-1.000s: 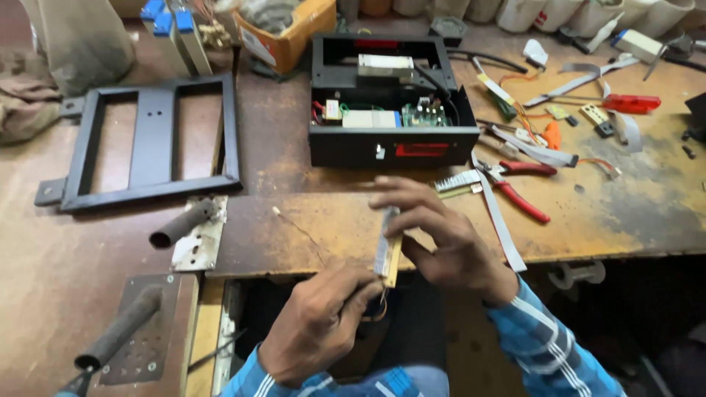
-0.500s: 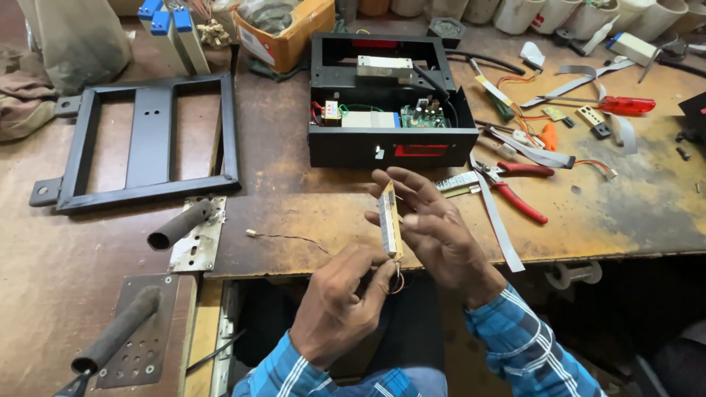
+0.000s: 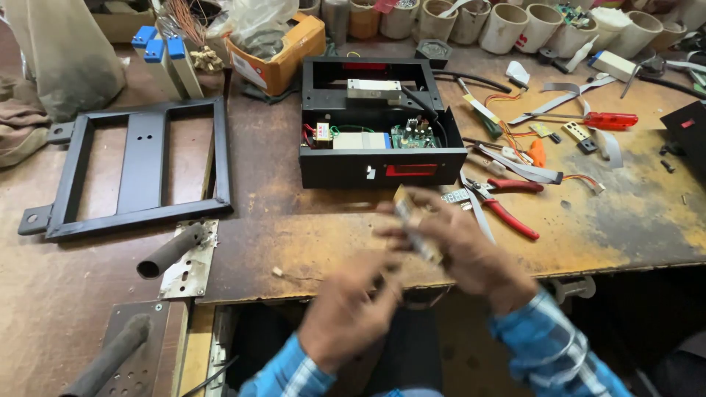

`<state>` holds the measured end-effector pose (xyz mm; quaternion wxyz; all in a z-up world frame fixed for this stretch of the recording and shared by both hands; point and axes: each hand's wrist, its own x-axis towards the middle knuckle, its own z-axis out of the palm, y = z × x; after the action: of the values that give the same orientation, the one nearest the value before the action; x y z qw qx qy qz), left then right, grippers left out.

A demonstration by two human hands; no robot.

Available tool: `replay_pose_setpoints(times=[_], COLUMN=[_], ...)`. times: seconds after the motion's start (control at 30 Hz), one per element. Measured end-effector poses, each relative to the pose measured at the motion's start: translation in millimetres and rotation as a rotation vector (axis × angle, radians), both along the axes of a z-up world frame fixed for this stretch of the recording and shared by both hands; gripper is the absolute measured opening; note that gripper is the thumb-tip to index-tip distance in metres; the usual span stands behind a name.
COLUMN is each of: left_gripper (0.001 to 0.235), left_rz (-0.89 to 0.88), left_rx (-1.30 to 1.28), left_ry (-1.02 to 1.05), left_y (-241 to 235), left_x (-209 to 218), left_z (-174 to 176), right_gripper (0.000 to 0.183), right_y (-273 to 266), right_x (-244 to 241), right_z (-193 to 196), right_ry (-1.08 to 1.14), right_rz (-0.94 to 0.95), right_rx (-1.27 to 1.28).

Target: Soldering components onto a PCB and assembling an electronic device.

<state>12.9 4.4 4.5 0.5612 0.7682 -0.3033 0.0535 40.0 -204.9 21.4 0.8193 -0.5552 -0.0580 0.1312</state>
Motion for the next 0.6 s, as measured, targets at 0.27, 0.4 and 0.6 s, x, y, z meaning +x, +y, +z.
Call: replay_pose_setpoints(times=[0.27,0.4,0.6], left_gripper=[0.025,0.037,0.030], left_rz=[0.229,0.154,0.138], left_rx=[0.192,0.404,0.464], left_ry=[-0.514,-0.543,-0.433], left_y=[-18.1,-38.1,-26.0], left_x=[146.1,191.7,178.6], left_z=[-10.6,-22.0,-25.6], right_gripper=[0.049,0.050,0.056], right_y=[-47.7,-53.9,-59.3], right_x=[50.7,62.8,55.2], right_z=[63.9,68.6,75.1], right_ry=[-0.067,-0.050,-0.068], right_rz=[-0.038,0.002,0.041], right_rx=[-0.359,-0.514,-0.729])
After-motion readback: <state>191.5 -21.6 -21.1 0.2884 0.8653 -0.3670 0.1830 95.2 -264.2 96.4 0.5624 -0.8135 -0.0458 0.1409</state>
